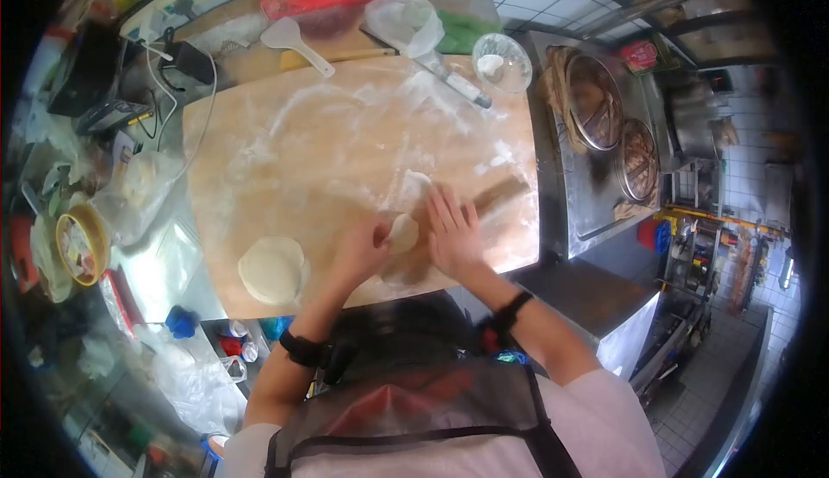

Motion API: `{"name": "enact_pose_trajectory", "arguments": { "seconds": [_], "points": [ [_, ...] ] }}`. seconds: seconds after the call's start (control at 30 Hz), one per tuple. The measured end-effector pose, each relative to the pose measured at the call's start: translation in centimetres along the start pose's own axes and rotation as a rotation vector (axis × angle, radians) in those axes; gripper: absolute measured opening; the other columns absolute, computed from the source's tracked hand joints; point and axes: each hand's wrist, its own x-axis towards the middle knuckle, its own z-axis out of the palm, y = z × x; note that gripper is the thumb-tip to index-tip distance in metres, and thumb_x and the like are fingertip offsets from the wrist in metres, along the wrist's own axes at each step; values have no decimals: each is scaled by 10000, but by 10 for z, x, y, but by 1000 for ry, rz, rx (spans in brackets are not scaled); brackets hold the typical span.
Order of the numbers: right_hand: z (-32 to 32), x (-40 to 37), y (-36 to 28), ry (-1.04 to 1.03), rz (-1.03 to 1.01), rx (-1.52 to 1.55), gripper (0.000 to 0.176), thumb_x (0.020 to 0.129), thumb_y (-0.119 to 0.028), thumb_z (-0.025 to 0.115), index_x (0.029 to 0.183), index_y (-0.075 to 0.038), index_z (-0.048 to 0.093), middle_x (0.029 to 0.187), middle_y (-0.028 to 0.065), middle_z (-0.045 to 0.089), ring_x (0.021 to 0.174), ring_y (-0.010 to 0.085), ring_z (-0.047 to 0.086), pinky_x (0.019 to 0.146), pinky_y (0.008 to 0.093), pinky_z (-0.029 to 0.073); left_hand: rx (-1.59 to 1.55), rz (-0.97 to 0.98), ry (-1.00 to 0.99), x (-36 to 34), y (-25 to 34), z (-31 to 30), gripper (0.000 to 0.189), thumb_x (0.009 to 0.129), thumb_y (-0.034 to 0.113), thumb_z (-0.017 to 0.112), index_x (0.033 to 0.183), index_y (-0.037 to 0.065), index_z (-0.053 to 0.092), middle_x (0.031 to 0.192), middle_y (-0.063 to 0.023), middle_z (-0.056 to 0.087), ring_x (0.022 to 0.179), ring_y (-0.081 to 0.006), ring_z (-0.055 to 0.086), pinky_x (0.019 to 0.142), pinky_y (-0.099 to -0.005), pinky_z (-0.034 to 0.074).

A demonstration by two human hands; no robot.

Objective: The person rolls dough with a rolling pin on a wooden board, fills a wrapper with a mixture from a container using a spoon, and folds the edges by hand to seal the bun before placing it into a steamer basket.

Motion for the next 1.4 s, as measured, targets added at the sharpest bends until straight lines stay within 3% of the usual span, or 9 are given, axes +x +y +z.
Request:
{"name": "enact_pose_trajectory", "arguments": {
  "seconds": [0.23, 0.37, 0.5, 0.57, 0.77, 0.9, 1.03, 1.1, 1.4],
  "points": [
    [-16, 112, -12, 351, -23, 36, 574, 893, -236, 478, 1403, -1, 360, 1505, 135, 295, 1405, 278, 245, 1127, 507, 175, 233, 71, 145, 28, 4, -1, 135, 823, 64, 608, 951, 24, 605, 775, -124, 640, 789, -266, 634, 716, -352, 489],
    [2, 18, -10, 102, -8, 59, 601, 867, -247, 499, 1399, 2, 372, 1512, 136, 284, 1409, 279, 241, 1126, 505, 166, 346, 197, 80, 29, -8, -1, 137, 823, 74, 615, 949, 20, 609, 766, -131, 630, 767, -269, 626, 712, -351, 489],
    [5, -22, -13, 34, 24, 96, 607, 866, -253, 491, 1406, -4, 369, 1520, 135, 270, 1416, 276, 230, 1121, 501, 163, 51, 79, 179, 2, -37, 0, 143, 833, 92, 619, 963, 33, 610, 774, -146, 620, 712, -253, 602, 692, -343, 488],
    [-3, 23, -21, 104, 46, 54, 579, 888, -249, 477, 1403, -6, 373, 1515, 130, 282, 1414, 266, 235, 1116, 508, 184, 82, -5, -20, -13, 0, -18, 159, 821, 81, 609, 971, 31, 599, 795, -182, 635, 747, -346, 622, 684, -425, 483],
    [-8, 112, -35, 294, 24, 6, 555, 902, -215, 454, 1398, 17, 363, 1522, 125, 264, 1411, 248, 233, 1130, 497, 177, 192, 112, 206, 19, -9, -8, 124, 827, 116, 586, 914, 33, 618, 849, -212, 636, 798, -395, 607, 690, -464, 472],
    [6, 30, -41, 90, 37, -10, 600, 877, -233, 478, 1412, 5, 348, 1528, 130, 253, 1419, 253, 221, 1128, 500, 160, 322, 222, 170, 21, -16, -10, 105, 808, 95, 602, 892, 34, 623, 807, -189, 630, 766, -364, 609, 683, -444, 473],
    [2, -24, -42, 2, 45, 173, 620, 876, -262, 485, 1416, 3, 337, 1539, 140, 222, 1424, 270, 210, 1123, 508, 149, -47, 105, 162, -7, -30, -11, 95, 788, 59, 622, 876, 27, 613, 739, -124, 620, 695, -288, 599, 651, -394, 473],
    [2, 7, -46, -9, 62, 144, 604, 887, -255, 479, 1409, 16, 341, 1529, 154, 241, 1418, 284, 221, 1117, 513, 160, -112, 81, 26, -22, -16, -18, 89, 801, 67, 616, 882, 33, 603, 730, -143, 623, 683, -315, 608, 626, -403, 471],
    [-7, 14, -43, 161, 15, 321, 545, 911, -187, 477, 1409, 0, 358, 1479, 153, 343, 1385, 287, 303, 1099, 494, 235, 244, 261, 130, -5, -21, -4, 116, 822, 142, 632, 904, 78, 581, 736, -158, 622, 683, -366, 602, 600, -455, 452]
  ]
}}
